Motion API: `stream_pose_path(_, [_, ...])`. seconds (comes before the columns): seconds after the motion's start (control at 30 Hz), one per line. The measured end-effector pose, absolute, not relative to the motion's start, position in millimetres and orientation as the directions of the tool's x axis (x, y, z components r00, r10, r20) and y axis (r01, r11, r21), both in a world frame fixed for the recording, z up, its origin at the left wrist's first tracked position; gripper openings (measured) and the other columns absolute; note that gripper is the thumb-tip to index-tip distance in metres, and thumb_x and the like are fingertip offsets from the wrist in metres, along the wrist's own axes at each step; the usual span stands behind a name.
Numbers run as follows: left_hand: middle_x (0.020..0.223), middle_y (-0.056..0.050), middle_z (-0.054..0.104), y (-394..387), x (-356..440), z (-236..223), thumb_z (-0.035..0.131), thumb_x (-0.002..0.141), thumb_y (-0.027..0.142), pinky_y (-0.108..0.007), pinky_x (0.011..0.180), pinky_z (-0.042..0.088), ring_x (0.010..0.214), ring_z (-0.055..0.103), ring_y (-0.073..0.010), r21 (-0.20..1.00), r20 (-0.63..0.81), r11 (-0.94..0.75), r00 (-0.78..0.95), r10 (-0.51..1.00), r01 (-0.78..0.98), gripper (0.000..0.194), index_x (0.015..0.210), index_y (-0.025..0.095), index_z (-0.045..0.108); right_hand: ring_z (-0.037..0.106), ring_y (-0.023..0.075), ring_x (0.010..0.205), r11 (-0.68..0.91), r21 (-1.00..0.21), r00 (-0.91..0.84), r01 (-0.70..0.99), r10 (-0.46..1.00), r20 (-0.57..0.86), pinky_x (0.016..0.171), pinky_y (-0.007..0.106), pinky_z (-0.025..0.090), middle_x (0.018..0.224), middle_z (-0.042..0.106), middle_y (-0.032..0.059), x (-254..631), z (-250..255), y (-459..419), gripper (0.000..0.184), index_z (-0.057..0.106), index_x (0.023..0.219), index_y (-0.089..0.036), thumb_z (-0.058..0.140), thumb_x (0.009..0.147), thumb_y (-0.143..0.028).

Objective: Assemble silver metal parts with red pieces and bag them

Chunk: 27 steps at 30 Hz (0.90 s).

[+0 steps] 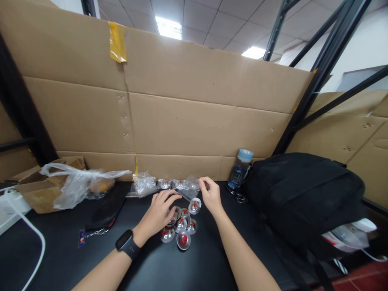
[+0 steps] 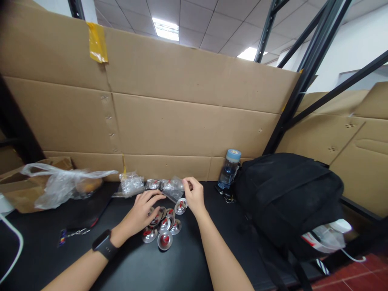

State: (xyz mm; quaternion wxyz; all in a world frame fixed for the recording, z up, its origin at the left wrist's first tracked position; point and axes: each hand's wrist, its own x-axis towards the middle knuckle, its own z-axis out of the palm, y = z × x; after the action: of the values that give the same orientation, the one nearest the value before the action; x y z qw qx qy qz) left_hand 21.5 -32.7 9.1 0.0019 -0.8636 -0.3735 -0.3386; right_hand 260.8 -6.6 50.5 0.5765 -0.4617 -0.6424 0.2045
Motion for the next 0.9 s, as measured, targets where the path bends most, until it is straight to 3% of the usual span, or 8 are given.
stream_pose_path(0.13, [0.132,-0.008,0.061,-32,18,9,0.055,0.097,0.023,-0.045,0.103,0.036,0.127,0.050,-0.0295,0.124,0.682,-0.666,0.425,0.595,0.735,0.041,0.136,0.037,0.060,0.063,0.0175,0.062,0.300,-0.952,0.124,-0.061,0.949,0.291,0.053,0.027,0.045,0.081,0.068,0.0064,238,36,-3,0.043,0.064,0.087,-0.019,0.063,0.085,-0.062])
stream_pose_path(0.3, [0.125,-0.005,0.065,-32,10,15,0.055,0.098,0.025,-0.045,0.101,0.033,0.124,0.053,-0.0288,0.059,0.742,-0.637,0.393,0.543,0.769,0.031,0.120,0.040,0.070,0.065,0.0166,0.060,0.158,-0.980,-0.059,-0.124,0.984,0.166,0.053,0.025,0.044,0.076,0.068,0.0045,228,27,-4,0.043,0.066,0.084,-0.017,0.072,0.079,-0.059])
stream_pose_path(0.37, [0.124,-0.004,0.068,-29,7,17,0.055,0.098,0.025,-0.044,0.100,0.032,0.125,0.054,-0.0283,0.054,0.711,-0.666,0.440,0.549,0.744,0.024,0.108,0.035,0.074,0.068,0.0179,0.065,0.164,-0.985,-0.117,-0.052,0.979,0.169,0.057,0.026,0.046,0.085,0.071,0.0073,230,26,-4,0.044,0.067,0.089,-0.016,0.063,0.086,-0.060])
stream_pose_path(0.43, [0.119,-0.004,0.071,-23,0,18,0.052,0.099,0.025,-0.045,0.099,0.031,0.123,0.056,-0.0273,0.089,0.690,-0.640,0.416,0.592,0.763,0.022,0.102,0.031,0.074,0.071,0.0208,0.081,0.261,-0.956,-0.162,0.135,0.957,0.239,0.068,0.029,0.050,0.098,0.073,0.0106,237,24,0,0.046,0.069,0.098,-0.016,0.052,0.094,-0.059])
stream_pose_path(0.53, [0.117,-0.008,0.072,-9,-19,16,0.047,0.101,0.024,-0.048,0.099,0.029,0.118,0.058,-0.0274,0.183,0.697,-0.449,0.207,0.686,0.875,0.026,0.107,0.025,0.071,0.061,0.0253,0.118,0.427,-0.716,-0.212,0.553,0.903,0.374,0.099,0.041,0.044,0.126,0.068,0.0111,252,18,9,0.042,0.069,0.116,-0.021,0.045,0.100,-0.051])
stream_pose_path(0.63, [0.121,-0.010,0.072,3,-41,11,0.043,0.100,0.024,-0.051,0.097,0.029,0.119,0.056,-0.0298,0.229,0.666,-0.219,0.011,0.746,0.949,0.030,0.112,0.024,0.070,0.043,0.0285,0.139,0.339,-0.492,-0.219,0.801,0.933,0.286,0.109,0.052,0.032,0.150,0.053,0.0086,267,8,21,0.042,0.059,0.136,-0.029,0.039,0.103,-0.047])
stream_pose_path(0.8, [0.120,-0.010,0.072,6,-48,5,0.041,0.101,0.037,-0.052,0.092,0.033,0.119,0.053,-0.0330,0.217,0.498,-0.062,-0.056,0.866,0.974,0.035,0.105,0.026,0.074,0.045,0.0281,0.134,0.289,-0.351,-0.227,0.890,0.951,0.208,0.103,0.052,0.033,0.149,0.053,0.0063,276,3,29,0.044,0.054,0.141,-0.035,0.030,0.106,-0.048])
stream_pose_path(0.9, [0.119,-0.012,0.071,3,-40,6,0.038,0.102,0.045,-0.053,0.092,0.034,0.121,0.050,-0.0356,0.209,0.461,-0.011,-0.089,0.883,0.978,0.042,0.101,0.025,0.075,0.051,0.0285,0.124,0.248,-0.279,-0.189,0.927,0.957,0.222,0.098,0.048,0.035,0.140,0.059,0.0073,282,6,28,0.036,0.060,0.134,-0.033,0.041,0.103,-0.038])
